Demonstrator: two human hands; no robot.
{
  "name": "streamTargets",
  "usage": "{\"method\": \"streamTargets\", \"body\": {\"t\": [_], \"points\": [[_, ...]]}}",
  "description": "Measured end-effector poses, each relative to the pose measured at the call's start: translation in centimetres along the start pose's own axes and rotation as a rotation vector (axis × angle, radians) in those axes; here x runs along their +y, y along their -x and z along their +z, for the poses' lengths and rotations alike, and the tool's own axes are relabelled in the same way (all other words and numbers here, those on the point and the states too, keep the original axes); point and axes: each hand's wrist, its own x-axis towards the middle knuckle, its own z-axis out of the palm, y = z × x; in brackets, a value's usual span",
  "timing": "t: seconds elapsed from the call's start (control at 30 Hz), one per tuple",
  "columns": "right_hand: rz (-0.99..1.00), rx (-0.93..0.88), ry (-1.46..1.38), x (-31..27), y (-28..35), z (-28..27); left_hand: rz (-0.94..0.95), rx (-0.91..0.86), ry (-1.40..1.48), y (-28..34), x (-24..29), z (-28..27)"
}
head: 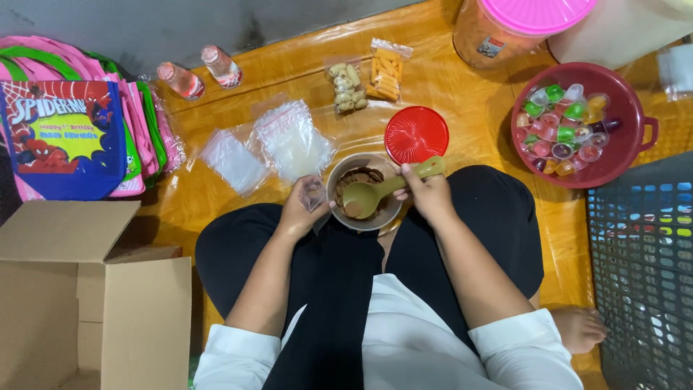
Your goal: Packaging small snacks from a large bowl into individual plastic bags using a spoon and organizing them.
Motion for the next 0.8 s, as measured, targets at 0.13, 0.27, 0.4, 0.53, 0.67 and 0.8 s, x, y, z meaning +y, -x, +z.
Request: {"method": "streamTargets", "body": {"t": [0.13, 0.27, 0.4, 0.53, 0.67, 0.8], "points": [[-0.072, 0.035, 0.008, -1.1, 0.6, -1.2, 0.034, 0.047, -0.133, 0.5, 0.8, 0.3], [-0.307, 0.159, -0.011, -3.6, 2.2, -0.9, 0.126, 0.105, -0.272, 0.7, 2.8, 0.9], [-0.680, 0.176, 0.102, -6.6, 5.0, 1.4, 0.245, 0.144, -0.356, 0.9, 3.4, 1.3], [-0.768, 0.110, 0.160, -7.4, 7.2, 3.7, 0.276, 0.109, -0.311, 0.9, 4.1, 1.8], [-0.953, -0.039, 0.224, -10.2, 9.0, 5.6, 0.274, 0.098, -0.270, 1.4, 5.2, 1.7], [-0.982, -0.046, 0.241, -10.1, 8.0, 3.9, 0.257, 0.121, -0.259, 0.9, 3.2, 1.0]]}}
